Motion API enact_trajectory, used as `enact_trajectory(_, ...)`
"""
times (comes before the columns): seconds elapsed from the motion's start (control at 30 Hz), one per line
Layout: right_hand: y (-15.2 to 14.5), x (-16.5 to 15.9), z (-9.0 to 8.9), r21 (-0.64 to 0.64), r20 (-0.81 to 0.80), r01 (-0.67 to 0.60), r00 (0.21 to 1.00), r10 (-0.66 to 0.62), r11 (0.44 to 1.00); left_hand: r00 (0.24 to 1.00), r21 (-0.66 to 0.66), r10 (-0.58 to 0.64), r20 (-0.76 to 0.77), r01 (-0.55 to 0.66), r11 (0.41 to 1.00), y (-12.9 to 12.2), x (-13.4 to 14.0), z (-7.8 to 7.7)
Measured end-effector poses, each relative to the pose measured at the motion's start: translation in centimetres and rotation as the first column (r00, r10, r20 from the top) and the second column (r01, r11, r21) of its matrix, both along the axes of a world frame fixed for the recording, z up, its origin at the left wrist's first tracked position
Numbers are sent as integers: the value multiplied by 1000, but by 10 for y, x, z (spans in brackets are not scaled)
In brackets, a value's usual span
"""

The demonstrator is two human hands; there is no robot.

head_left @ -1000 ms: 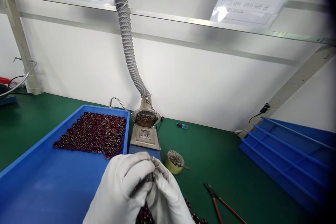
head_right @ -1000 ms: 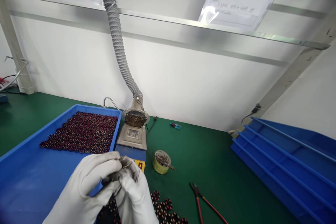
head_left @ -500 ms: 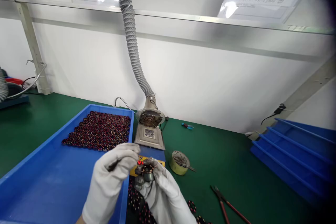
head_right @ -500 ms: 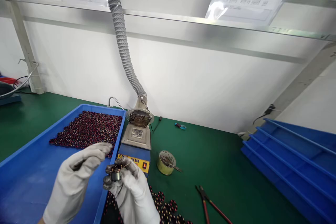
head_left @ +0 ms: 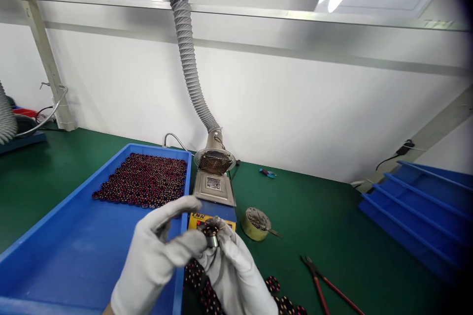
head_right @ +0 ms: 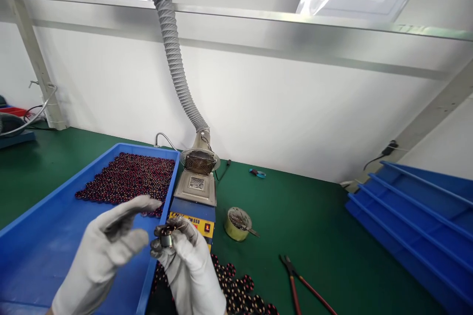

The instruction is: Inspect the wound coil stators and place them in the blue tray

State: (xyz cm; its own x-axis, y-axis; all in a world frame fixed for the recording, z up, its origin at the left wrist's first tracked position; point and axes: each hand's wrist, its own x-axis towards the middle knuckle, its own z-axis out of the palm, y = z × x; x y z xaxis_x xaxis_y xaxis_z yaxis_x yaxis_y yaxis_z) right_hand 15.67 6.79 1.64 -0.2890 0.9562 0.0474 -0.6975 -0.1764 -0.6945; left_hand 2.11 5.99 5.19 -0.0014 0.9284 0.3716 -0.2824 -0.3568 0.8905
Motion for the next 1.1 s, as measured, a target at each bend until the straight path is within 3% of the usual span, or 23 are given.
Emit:
enact_trajectory(0.07, -7, -7, 1, -11, -33, 90, 995, -90, 996, 973, 8, -48, -224, 51, 999, 0, 1, 5)
enact_trajectory(0.13, -8, -11, -1, -26, -51, 170, 984, -171, 985, 955, 100, -30, -294, 62, 993, 1, 5, 5)
enact_trajectory(0.27, -2, -10, -6, 6, -60, 120, 991, -119, 993, 989, 128, 27, -142, -8, 992, 4, 6, -3)
enact_trajectory(0.33, -5, -7, -2, -42, -116, 80, 990, -84, 996, 996, 88, 70, -49, -65, 994, 5, 0, -6)
enact_trajectory(0.4, -10, -6, 5, -105, -204, 54, 976, -75, 993, 995, 75, 86, -49, -82, 994, 5, -6, -6)
enact_trajectory(0.47, -15, -7, 12, -140, -262, 34, 962, -71, 990, 975, 99, 56, -214, -36, 994, 4, -7, -3)
enact_trajectory(0.53, -18, -7, 15, -155, -284, 27, 956, -71, 988, 899, 158, 22, -437, 53, 986, 4, -3, -1)
enact_trajectory(0.63, -17, -7, 18, -145, -295, 8, 954, -51, 989, 833, 256, 45, -552, 118, 959, 4, 4, 0)
enact_trajectory(0.77, -17, -7, 18, -114, -209, 54, 975, -77, 992, 888, 170, -43, -459, 136, 976, 6, 6, -2)
enact_trajectory(0.87, -18, -9, 15, -67, -86, 121, 988, -127, 990, 963, 91, -109, -248, 136, 987, 7, 4, -2)
enact_trajectory(1.0, -20, -10, 14, -28, -38, 90, 995, -91, 995, 999, 64, -46, -23, 47, 997, 8, -1, 0)
enact_trajectory(1.1, -21, -8, 16, -34, -85, 39, 996, -41, 999, 999, 26, 16, -42, -15, 1000, 7, -8, 7)
